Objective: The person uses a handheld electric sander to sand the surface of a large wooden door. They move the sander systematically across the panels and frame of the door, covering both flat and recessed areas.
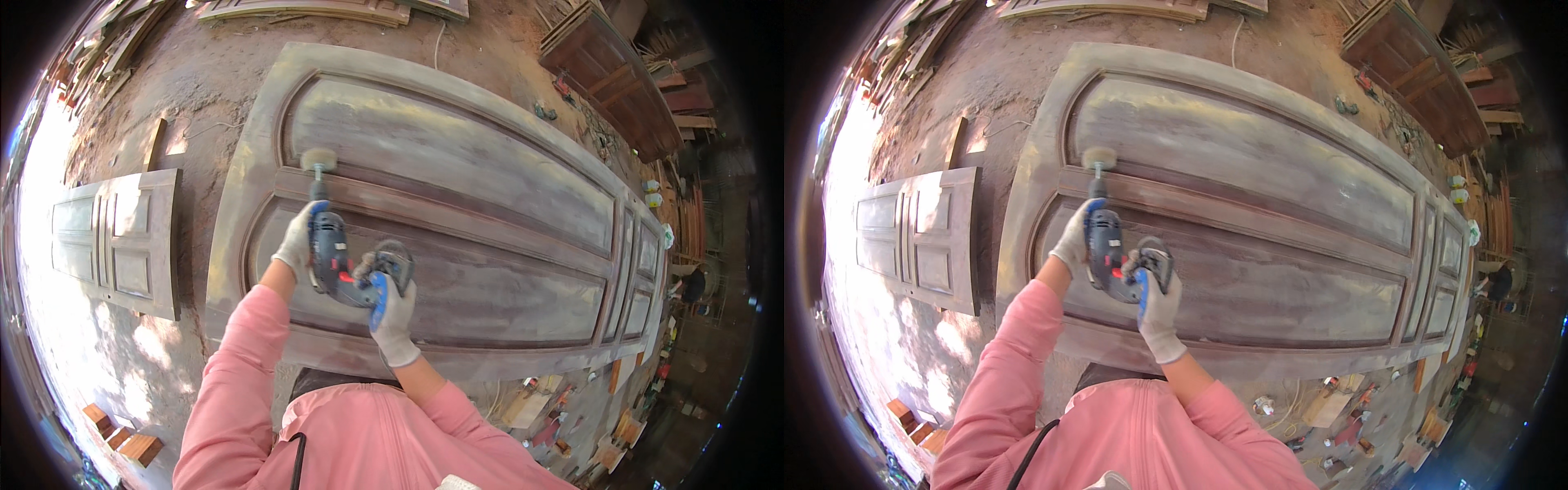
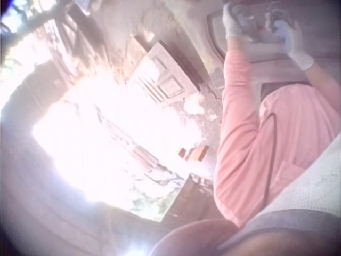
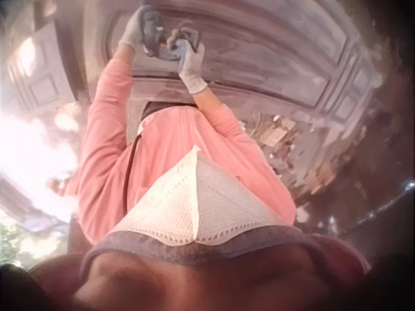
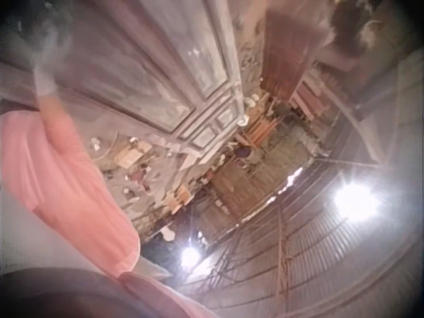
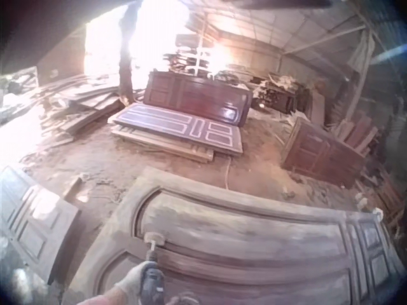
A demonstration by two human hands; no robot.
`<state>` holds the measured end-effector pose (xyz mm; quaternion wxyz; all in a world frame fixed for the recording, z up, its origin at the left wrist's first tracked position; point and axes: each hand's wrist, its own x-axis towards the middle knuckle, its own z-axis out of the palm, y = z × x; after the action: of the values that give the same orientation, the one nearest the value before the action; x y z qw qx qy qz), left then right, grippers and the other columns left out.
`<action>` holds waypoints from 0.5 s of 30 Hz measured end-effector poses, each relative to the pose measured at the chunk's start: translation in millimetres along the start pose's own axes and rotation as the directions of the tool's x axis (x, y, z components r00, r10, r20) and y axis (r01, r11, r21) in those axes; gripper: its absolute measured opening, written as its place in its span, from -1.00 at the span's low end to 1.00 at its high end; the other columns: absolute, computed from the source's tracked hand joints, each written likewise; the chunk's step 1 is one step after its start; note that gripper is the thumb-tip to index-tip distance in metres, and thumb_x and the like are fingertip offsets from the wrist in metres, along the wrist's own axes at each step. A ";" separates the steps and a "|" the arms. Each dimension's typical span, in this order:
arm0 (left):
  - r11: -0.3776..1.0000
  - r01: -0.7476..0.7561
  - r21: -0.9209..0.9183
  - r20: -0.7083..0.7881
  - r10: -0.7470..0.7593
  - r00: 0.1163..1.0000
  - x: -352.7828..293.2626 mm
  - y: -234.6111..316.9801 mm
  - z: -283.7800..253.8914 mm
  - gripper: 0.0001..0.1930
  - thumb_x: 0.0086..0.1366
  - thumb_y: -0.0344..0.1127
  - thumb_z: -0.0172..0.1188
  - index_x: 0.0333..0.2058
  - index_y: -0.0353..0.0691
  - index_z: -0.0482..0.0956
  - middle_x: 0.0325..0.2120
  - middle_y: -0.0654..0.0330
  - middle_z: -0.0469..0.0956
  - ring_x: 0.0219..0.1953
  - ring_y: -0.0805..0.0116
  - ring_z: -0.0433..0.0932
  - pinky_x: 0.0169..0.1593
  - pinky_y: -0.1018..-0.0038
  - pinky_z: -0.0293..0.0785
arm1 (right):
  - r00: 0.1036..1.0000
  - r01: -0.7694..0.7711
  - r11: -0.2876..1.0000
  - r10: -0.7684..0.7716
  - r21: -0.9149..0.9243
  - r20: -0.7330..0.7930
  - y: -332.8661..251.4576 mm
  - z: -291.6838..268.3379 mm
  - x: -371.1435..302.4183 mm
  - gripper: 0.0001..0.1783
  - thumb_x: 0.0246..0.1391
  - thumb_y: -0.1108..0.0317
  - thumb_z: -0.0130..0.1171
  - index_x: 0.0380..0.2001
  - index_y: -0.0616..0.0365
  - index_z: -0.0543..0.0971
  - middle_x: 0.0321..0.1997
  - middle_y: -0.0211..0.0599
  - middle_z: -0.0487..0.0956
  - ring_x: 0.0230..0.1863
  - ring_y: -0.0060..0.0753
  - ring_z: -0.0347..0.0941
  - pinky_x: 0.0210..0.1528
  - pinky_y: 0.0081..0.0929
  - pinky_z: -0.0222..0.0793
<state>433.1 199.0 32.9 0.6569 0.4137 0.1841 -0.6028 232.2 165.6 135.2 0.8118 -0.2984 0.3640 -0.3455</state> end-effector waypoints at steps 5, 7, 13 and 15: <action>0.998 -0.034 0.049 0.001 0.034 0.999 15.3 -16.0 9.3 -0.68 0.24 0.02 0.26 -0.41 -0.14 0.64 -0.54 0.21 0.65 -0.58 0.30 0.60 -0.40 0.38 0.60 | 0.992 0.086 0.991 -0.094 -0.099 -0.081 -3.7 -1.0 -11.8 -0.72 0.14 0.59 0.04 -0.08 0.43 0.54 -0.24 -0.10 0.64 -0.27 -0.27 0.59 -0.18 -0.34 0.54; 0.996 -0.060 0.060 -0.064 0.064 0.996 9.3 -1.9 -0.1 -0.67 0.24 0.03 0.26 -0.43 -0.13 0.64 -0.55 0.20 0.65 -0.59 0.29 0.59 -0.42 0.36 0.60 | 0.999 0.027 0.999 -0.028 -0.030 -0.041 5.5 7.1 -2.7 -0.73 0.15 0.59 0.03 -0.09 0.42 0.54 -0.25 -0.11 0.63 -0.26 -0.26 0.59 -0.18 -0.35 0.54; 0.998 -0.059 -0.011 0.001 0.059 0.998 2.2 39.8 -35.1 -0.69 0.26 -0.02 0.22 -0.42 -0.15 0.64 -0.55 0.17 0.65 -0.59 0.25 0.60 -0.43 0.33 0.61 | 0.990 0.032 0.996 -0.021 -0.078 0.136 33.6 29.4 8.1 -0.65 0.15 0.65 -0.01 0.03 0.35 0.49 -0.09 -0.12 0.60 -0.18 -0.28 0.58 -0.15 -0.35 0.53; 0.997 -0.054 -0.048 0.034 0.055 0.998 -2.5 33.3 -24.1 -0.71 0.26 -0.06 0.24 -0.37 -0.19 0.64 -0.54 0.16 0.65 -0.57 0.25 0.61 -0.42 0.33 0.61 | 0.994 0.031 0.999 -0.028 -0.028 0.110 22.0 24.3 9.8 -0.65 0.15 0.64 0.01 0.03 0.34 0.49 -0.10 -0.12 0.60 -0.17 -0.28 0.58 -0.15 -0.35 0.53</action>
<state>470.2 216.7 31.2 0.6858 0.3923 0.1752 -0.5874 264.1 176.4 128.7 0.8210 -0.3343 0.3195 -0.3349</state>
